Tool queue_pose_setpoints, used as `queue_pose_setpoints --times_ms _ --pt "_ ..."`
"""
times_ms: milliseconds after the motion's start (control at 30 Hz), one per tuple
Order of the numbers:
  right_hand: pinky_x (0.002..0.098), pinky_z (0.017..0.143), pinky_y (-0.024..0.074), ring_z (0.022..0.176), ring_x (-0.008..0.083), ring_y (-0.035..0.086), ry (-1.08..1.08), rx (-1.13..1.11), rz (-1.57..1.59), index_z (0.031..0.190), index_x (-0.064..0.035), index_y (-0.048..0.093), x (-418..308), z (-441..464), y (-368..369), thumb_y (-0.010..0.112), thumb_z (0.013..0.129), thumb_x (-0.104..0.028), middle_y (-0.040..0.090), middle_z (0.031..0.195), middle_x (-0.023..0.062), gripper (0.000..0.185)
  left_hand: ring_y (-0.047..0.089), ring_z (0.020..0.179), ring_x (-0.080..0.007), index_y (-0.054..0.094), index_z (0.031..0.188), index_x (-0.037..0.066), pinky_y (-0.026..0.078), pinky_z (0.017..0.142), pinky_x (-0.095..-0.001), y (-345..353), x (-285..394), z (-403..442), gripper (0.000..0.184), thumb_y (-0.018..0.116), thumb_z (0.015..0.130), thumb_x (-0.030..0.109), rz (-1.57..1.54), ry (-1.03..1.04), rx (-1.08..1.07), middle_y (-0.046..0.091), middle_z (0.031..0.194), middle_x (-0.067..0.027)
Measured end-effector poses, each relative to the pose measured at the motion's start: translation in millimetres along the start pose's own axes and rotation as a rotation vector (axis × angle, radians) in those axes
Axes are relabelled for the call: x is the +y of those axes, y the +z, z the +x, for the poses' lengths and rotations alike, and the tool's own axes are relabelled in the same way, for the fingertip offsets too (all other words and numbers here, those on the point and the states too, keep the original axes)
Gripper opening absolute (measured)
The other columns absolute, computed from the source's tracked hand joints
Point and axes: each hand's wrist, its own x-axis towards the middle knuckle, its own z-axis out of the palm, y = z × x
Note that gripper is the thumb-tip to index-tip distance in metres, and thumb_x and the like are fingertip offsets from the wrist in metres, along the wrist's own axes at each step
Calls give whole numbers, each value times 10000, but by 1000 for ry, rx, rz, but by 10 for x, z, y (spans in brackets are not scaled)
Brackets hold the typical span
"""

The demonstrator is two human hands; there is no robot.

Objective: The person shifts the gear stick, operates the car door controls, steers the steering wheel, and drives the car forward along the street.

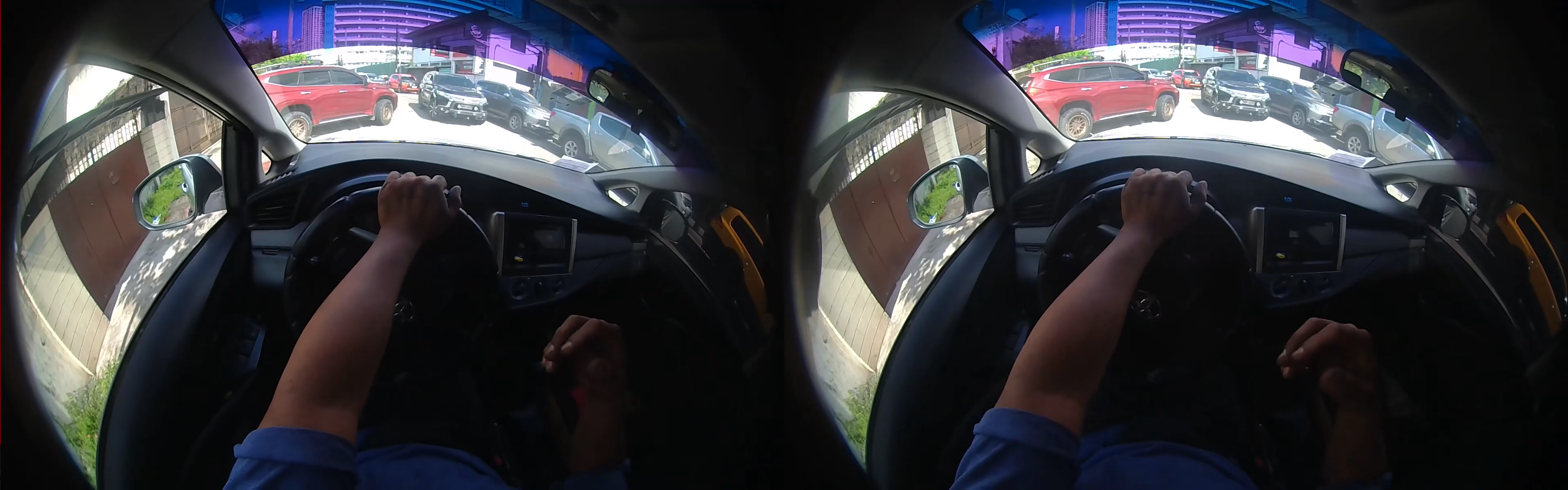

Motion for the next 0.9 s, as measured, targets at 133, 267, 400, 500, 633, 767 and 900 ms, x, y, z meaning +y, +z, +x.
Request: queue_pose_setpoints --times_ms 133,267,400,500,633,767,900 --pt "442 911 565 1007 367 700 541 171 -1280 1084 -39 733 1034 -509 -747 756 838 -348 718 1098 183 395 730 756 -270 757 795 132 527 820 -422 -23 -2 4 347 633 922 430 -7 -14 -15 727 721 -106" --pt "526 955 539 1169 411 617 851 -5 -1594 1131 -72 725 1893 -1137 -1048 704 865 -375 684 1176 212 403 729 753 -269 751 790 130 518 815 -419 -18 -25 1 352 632 923 433 16 -5 -2 727 721 -107" --pt "534 933 547 1098 425 649 780 170 -1645 1067 -65 724 2200 -1331 -1116 667 874 -335 697 1076 212 337 727 747 -268 751 788 130 515 799 -418 8 -13 -3 358 626 926 436 11 5 2 725 714 -110" --pt "547 864 563 964 439 686 817 398 -1562 1013 -62 719 2342 -1323 -1306 650 869 -298 703 961 208 286 729 752 -273 752 784 133 520 814 -421 -4 -11 3 363 620 929 439 -17 -3 -21 726 716 -109" --pt "561 799 568 883 449 696 558 322 -1597 974 -80 715 2511 -1459 -1427 650 863 -258 716 937 200 219 729 752 -274 752 779 134 522 818 -420 -15 -1 3 363 617 931 436 -5 -7 -25 727 718 -106" --pt "555 793 568 905 444 696 560 354 -1584 955 -103 710 2512 -1443 -1405 650 868 -231 725 977 186 166 730 757 -272 752 781 135 521 820 -419 9 -17 -10 360 617 931 433 3 2 15 728 721 -105" --pt "559 799 562 912 453 691 524 489 -1576 958 -108 712 2505 -1492 -1427 641 885 -231 723 969 191 160 732 778 -265 755 800 136 520 834 -418 -21 -9 6 357 615 932 436 -13 -13 -61 734 739 -103"
